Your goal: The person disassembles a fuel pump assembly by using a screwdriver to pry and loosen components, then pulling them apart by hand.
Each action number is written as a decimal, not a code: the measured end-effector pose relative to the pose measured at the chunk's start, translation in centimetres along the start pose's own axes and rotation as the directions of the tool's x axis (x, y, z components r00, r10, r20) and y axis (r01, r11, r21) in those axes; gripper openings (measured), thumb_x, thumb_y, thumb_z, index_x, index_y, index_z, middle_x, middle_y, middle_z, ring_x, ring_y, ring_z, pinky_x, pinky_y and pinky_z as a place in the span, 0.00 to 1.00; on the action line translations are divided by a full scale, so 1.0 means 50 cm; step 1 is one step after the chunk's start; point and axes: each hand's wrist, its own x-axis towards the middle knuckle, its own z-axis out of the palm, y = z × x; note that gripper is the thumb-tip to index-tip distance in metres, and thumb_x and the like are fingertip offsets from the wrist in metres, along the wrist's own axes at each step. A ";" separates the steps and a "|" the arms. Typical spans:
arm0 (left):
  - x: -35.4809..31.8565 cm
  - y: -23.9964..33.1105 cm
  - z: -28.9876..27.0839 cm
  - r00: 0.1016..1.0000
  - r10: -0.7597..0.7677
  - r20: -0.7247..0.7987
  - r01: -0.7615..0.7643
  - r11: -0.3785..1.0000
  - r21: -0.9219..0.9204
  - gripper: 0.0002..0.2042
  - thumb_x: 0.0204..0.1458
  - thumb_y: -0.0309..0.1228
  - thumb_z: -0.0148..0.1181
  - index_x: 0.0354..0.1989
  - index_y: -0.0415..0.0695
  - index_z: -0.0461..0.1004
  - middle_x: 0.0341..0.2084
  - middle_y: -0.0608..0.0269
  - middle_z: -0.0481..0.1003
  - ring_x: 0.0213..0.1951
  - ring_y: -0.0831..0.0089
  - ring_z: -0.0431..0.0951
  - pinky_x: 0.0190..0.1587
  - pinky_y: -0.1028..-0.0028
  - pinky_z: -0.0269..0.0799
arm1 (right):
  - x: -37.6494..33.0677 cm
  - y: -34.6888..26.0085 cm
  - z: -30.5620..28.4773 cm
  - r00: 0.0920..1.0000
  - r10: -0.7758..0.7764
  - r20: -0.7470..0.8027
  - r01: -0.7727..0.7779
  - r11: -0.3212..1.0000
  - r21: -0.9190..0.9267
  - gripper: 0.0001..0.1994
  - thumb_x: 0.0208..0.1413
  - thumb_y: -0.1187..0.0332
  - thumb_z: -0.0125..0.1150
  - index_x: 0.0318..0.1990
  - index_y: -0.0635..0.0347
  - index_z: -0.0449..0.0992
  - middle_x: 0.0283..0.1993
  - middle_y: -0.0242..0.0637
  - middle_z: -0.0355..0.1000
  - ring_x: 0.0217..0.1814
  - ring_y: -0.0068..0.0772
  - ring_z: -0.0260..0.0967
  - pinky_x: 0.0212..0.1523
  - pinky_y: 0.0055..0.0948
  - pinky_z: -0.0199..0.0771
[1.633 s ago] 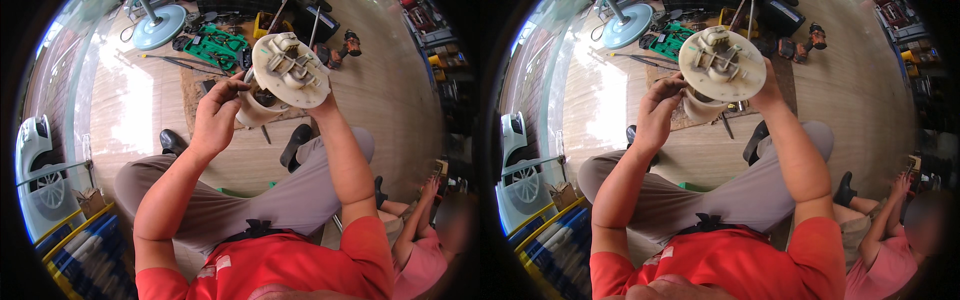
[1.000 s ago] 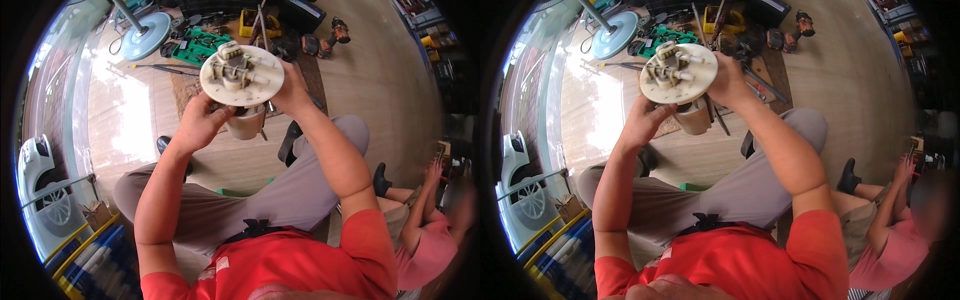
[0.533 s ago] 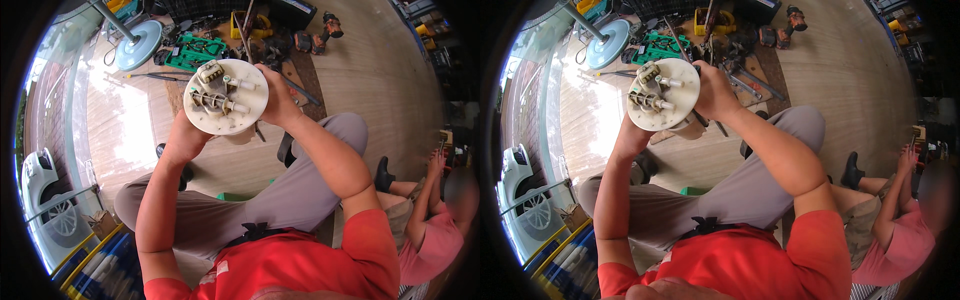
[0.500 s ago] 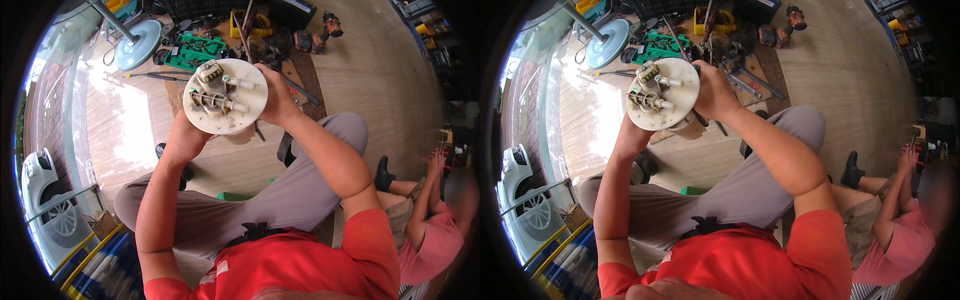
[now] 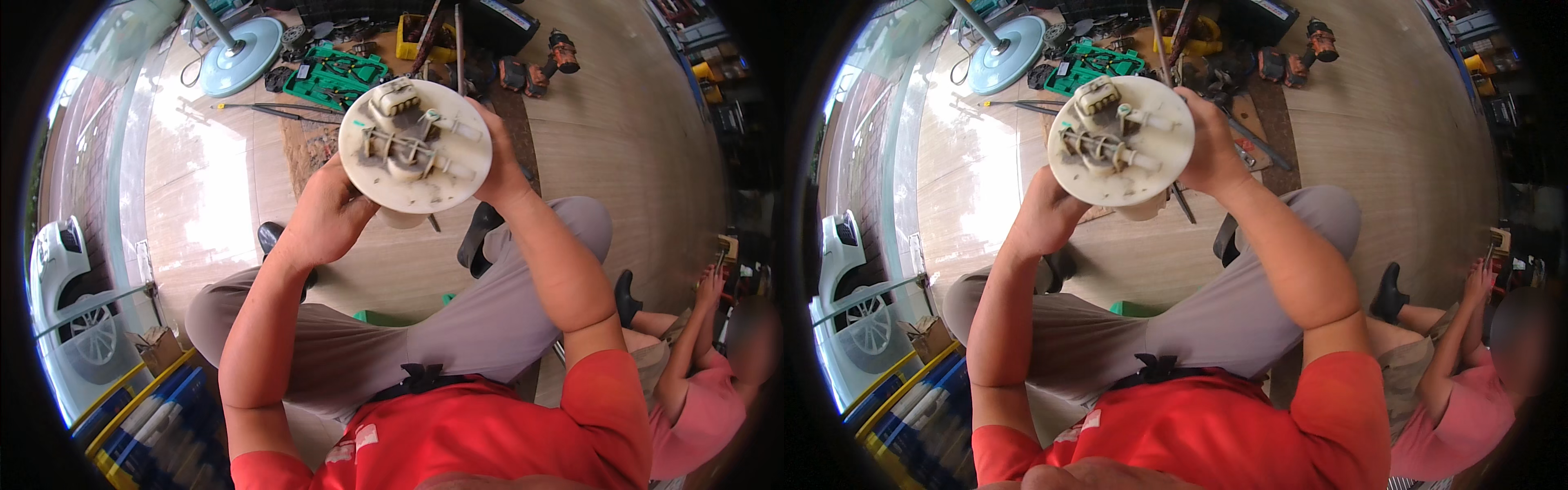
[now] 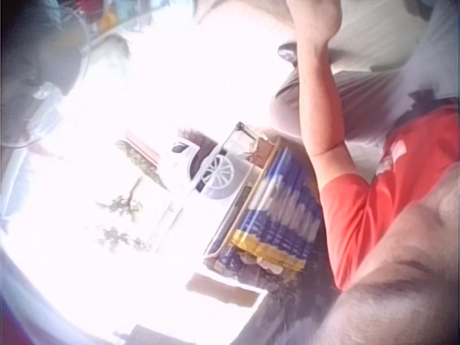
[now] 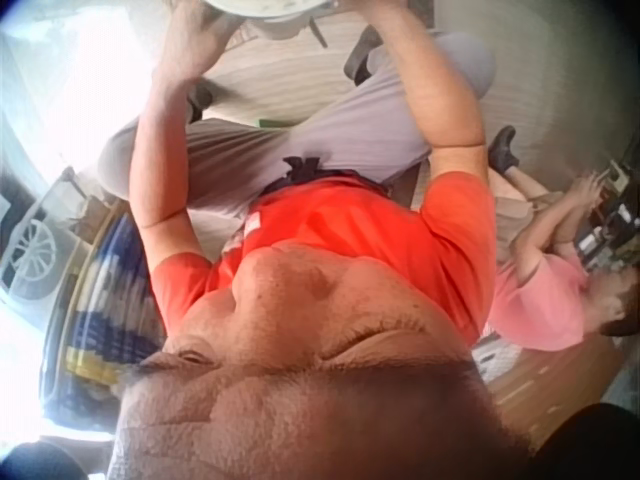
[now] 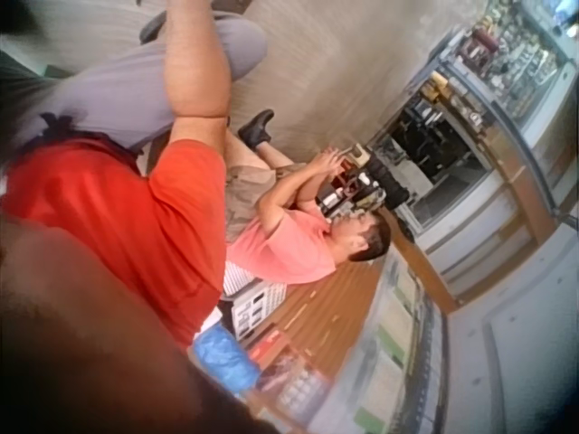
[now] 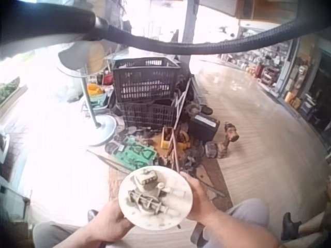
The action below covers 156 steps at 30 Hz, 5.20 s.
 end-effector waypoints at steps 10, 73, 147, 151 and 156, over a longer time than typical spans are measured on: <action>-0.026 0.014 -0.002 0.986 0.127 -0.110 -0.145 0.975 -0.171 0.15 0.51 0.13 0.49 0.44 0.35 0.78 0.63 0.52 0.65 0.56 0.67 0.73 0.57 0.70 0.68 | 0.010 -0.004 -0.044 0.850 0.502 0.163 -0.481 0.609 0.631 0.19 0.54 0.73 0.66 0.53 0.65 0.71 0.49 0.35 0.75 0.49 0.23 0.72 0.51 0.27 0.74; 0.024 -0.111 0.031 0.992 -0.122 -0.041 0.009 0.382 -0.924 0.30 0.58 0.52 0.53 0.65 0.49 0.61 0.59 0.60 0.70 0.60 0.63 0.70 0.61 0.61 0.65 | 0.020 -0.069 -0.025 0.872 0.433 0.229 -0.463 0.578 0.672 0.18 0.62 0.63 0.55 0.53 0.69 0.69 0.48 0.46 0.73 0.46 0.29 0.75 0.43 0.28 0.82; 0.039 -0.131 0.069 0.920 -0.389 0.049 0.198 0.353 -0.914 0.29 0.65 0.57 0.35 0.63 0.50 0.65 0.56 0.58 0.72 0.56 0.58 0.74 0.55 0.48 0.72 | -0.032 0.043 -0.041 0.774 0.618 0.140 -0.450 0.380 0.808 0.21 0.64 0.65 0.52 0.61 0.65 0.64 0.58 0.42 0.69 0.56 0.34 0.70 0.55 0.35 0.75; 0.046 -0.138 0.081 0.913 -0.403 0.060 0.198 0.310 -0.930 0.29 0.65 0.57 0.35 0.62 0.48 0.66 0.56 0.57 0.72 0.55 0.58 0.74 0.56 0.49 0.71 | -0.034 0.032 -0.044 0.785 0.604 0.134 -0.475 0.448 0.758 0.22 0.63 0.65 0.53 0.61 0.66 0.64 0.57 0.43 0.69 0.56 0.36 0.71 0.55 0.35 0.75; 0.039 -0.147 0.089 0.873 -0.487 0.018 0.195 0.315 -0.929 0.27 0.63 0.56 0.42 0.58 0.48 0.67 0.46 0.61 0.76 0.43 0.63 0.81 0.39 0.55 0.81 | -0.038 0.053 -0.053 0.748 0.613 0.254 -0.509 0.285 0.813 0.25 0.62 0.61 0.54 0.62 0.65 0.63 0.58 0.46 0.68 0.56 0.39 0.71 0.54 0.39 0.77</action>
